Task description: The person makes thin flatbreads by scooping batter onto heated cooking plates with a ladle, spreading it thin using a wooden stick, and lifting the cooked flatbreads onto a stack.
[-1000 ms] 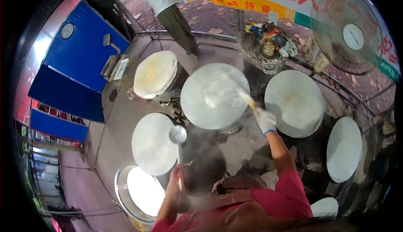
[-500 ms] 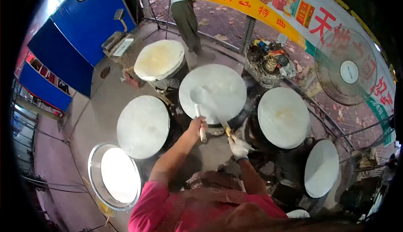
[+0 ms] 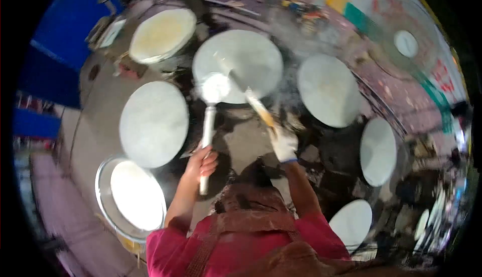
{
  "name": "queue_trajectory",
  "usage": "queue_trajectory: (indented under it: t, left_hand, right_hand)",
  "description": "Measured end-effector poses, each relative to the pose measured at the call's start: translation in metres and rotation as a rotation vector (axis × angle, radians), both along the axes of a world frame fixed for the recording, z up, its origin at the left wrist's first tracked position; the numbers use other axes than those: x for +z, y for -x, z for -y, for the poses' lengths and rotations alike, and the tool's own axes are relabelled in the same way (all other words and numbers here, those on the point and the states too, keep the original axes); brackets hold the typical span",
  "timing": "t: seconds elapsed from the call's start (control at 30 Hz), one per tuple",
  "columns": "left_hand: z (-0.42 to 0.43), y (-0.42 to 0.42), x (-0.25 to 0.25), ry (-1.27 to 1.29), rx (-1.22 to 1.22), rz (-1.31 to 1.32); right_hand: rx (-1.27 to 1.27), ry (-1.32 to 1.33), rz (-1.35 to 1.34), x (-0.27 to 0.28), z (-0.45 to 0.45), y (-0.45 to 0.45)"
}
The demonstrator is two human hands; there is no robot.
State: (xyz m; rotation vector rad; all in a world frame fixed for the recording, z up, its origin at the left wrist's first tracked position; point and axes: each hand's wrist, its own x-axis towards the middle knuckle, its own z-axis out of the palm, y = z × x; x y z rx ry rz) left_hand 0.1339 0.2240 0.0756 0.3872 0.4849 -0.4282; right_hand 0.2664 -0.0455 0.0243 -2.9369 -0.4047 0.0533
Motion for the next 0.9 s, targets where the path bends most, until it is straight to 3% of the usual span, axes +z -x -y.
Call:
queue_trajectory:
  t: [0.03, 0.07, 0.13, 0.23, 0.4, 0.47, 0.53, 0.63, 0.67, 0.73, 0.8, 0.9]
  left_hand:
    - [0.003, 0.012, -0.007, -0.057, -0.026, 0.054]
    - [0.011, 0.021, -0.002, -0.048, -0.024, 0.074]
    - [0.02, 0.034, -0.019, -0.008, -0.043, -0.122]
    - [0.038, 0.043, -0.047, 0.198, -0.098, -0.222]
    - [0.092, 0.043, -0.054, 0.416, -0.083, -0.367]
    - [0.111, 0.037, -0.052, 0.483, -0.053, -0.442]
    - [0.129, 0.035, -0.047, 0.412, -0.041, -0.385]
    - [0.136, 0.038, -0.038, 0.487, 0.014, -0.358]
    - [0.141, 0.04, -0.034, 0.44, 0.043, -0.354]
    - [0.151, 0.04, -0.026, 0.431, 0.039, -0.35]
    - [0.151, 0.045, -0.033, 0.46, 0.019, -0.327]
    - [0.148, 0.047, -0.041, 0.446, 0.042, -0.366]
  right_hand:
    - [0.009, 0.201, -0.288, 0.008, 0.0, -0.004]
    - [-0.021, -0.055, 0.048, -0.027, 0.017, -0.012]
    - [-0.313, -0.035, -0.045, -0.034, 0.042, -0.024]
    - [-0.51, -0.258, 0.107, -0.021, 0.096, -0.017]
    - [-0.555, -0.503, 0.098, -0.022, 0.207, 0.025]
    - [-0.598, -0.656, 0.11, -0.058, 0.239, 0.033]
    - [-0.5, -0.503, -0.039, -0.02, 0.237, 0.026]
    - [-0.18, -0.452, 0.219, -0.024, 0.197, 0.001]
    - [-0.159, -0.395, -0.018, -0.013, 0.186, -0.005]
    - [-0.039, -0.296, 0.125, -0.024, 0.174, -0.013]
    - [-0.056, -0.374, 0.044, -0.017, 0.178, -0.006]
    - [-0.381, -0.343, -0.125, -0.043, 0.237, 0.028]
